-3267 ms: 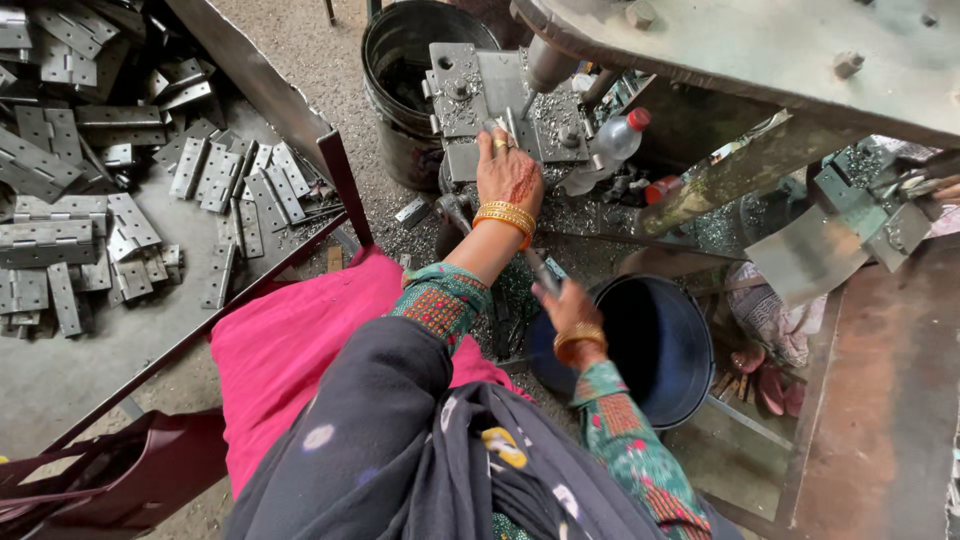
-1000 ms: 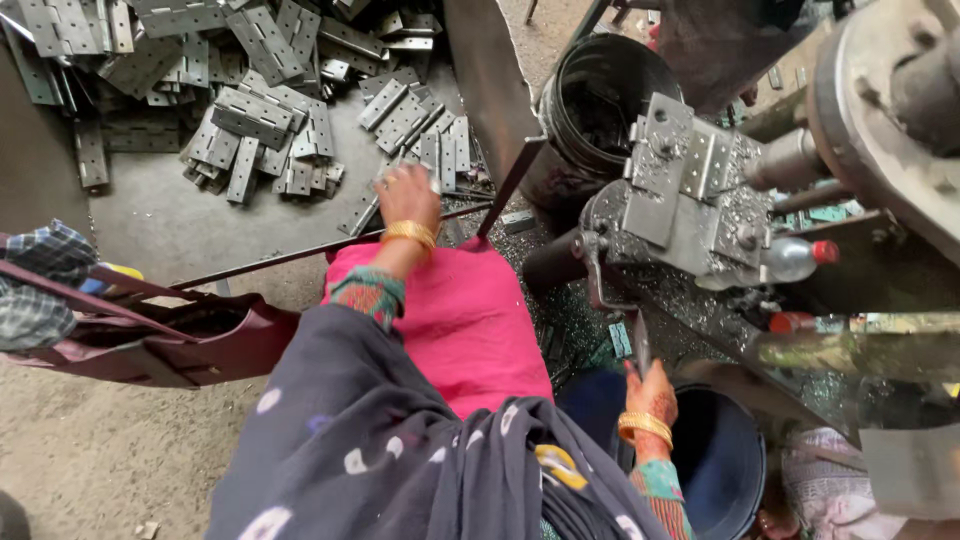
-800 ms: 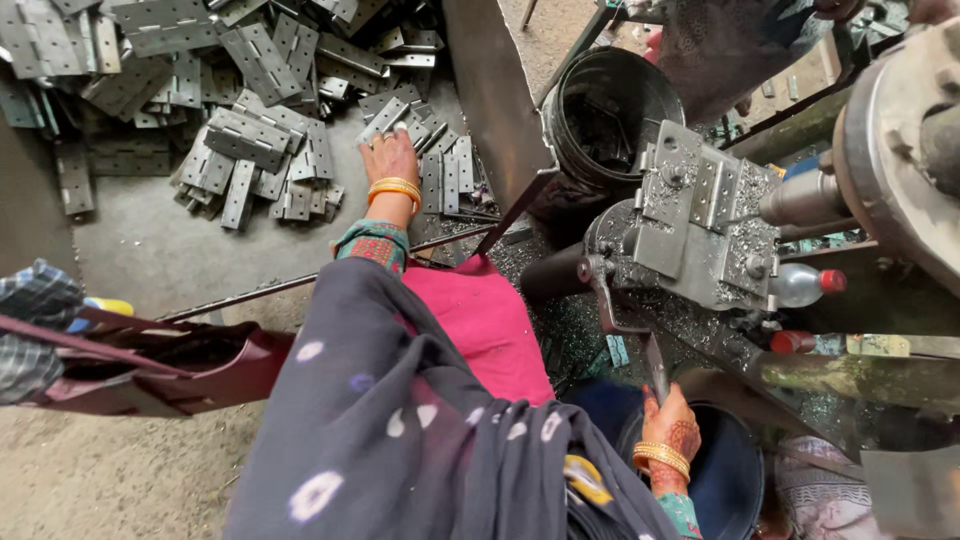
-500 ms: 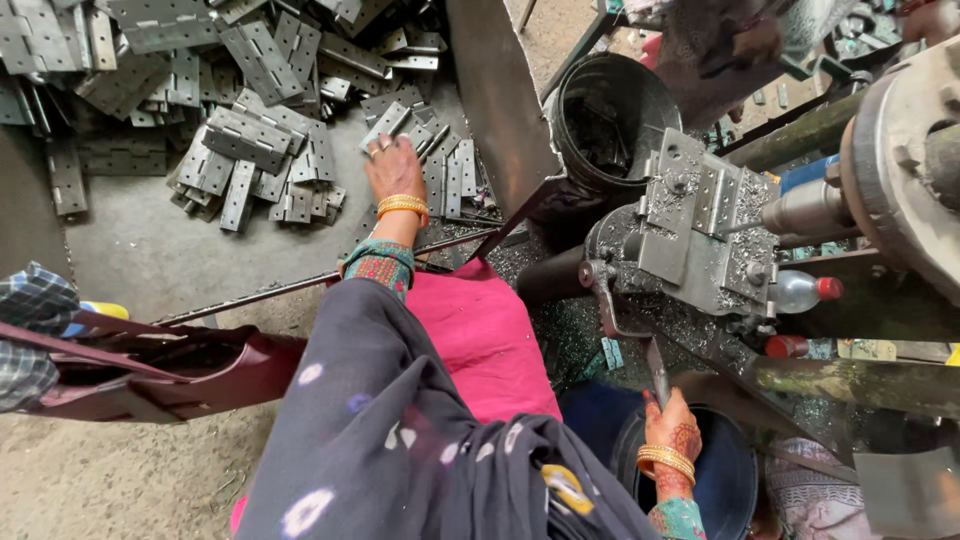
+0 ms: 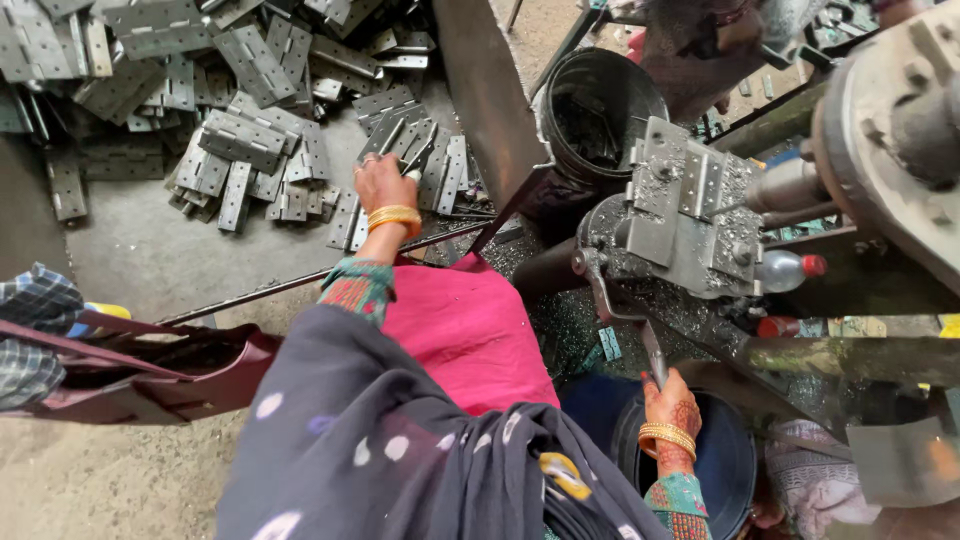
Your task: The person repeatedly places small metal pieces under a drill press, operates the lever to drill holes, and then removes the pieces. The person handles the metal pieces one at a time, placing them on a nearby table after drilling.
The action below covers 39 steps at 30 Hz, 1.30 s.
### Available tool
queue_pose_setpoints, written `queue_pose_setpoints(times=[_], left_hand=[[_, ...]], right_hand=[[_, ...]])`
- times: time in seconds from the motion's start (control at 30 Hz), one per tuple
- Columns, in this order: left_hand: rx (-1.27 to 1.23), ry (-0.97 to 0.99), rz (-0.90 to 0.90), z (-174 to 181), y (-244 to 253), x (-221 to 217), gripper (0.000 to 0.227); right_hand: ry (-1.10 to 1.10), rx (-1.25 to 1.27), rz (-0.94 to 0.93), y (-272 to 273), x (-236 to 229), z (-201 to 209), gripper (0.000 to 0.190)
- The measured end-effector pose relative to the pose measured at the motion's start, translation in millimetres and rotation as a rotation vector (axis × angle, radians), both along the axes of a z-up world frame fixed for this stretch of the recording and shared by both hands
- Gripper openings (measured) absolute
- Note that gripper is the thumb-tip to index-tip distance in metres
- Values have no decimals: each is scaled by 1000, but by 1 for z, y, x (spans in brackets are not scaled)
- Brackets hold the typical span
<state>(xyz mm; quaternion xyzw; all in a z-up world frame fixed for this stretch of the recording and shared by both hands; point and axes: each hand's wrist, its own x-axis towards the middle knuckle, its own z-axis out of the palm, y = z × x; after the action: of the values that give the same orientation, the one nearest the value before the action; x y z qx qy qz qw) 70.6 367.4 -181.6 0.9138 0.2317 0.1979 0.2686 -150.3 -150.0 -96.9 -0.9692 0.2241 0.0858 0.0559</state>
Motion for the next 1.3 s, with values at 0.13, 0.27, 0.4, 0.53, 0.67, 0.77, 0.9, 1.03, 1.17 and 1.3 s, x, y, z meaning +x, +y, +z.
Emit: queue_pose_setpoints(times=[0.13,0.27,0.4,0.53,0.67,0.77,0.9,1.03,1.17,1.3], left_hand=[[-446,-36,-157,79,-14,-35,30],[-429,388,-559,152,-99,-65,38],[-551,30,-741,187,-212,-70,43],[-84,-407,-818,189,-305,-58,15],[445,-226,-1013,174,-354,-79,12],[379,-58,-1062,173,-363,-88,34],[434,54,-897,177,-356,-80,30],[538,145,-909,180,-356,-62,21],[593,68,-909,180,-373,-50,23],[525,122,-898,159,-379,-46,26]], right_hand=[[-17,12,-37,-2,-3,-12,43],[-134,-13,44,-1,-4,-10,37],[-193,-11,89,12,-14,12,42],[-368,-41,196,19,-17,47,48],[-297,-69,177,25,-17,59,42],[-220,-28,133,27,-11,60,43],[-252,-65,145,24,-9,56,33],[-207,-112,185,23,2,62,30],[-183,-166,161,24,15,79,29],[-188,-189,162,27,12,74,29]])
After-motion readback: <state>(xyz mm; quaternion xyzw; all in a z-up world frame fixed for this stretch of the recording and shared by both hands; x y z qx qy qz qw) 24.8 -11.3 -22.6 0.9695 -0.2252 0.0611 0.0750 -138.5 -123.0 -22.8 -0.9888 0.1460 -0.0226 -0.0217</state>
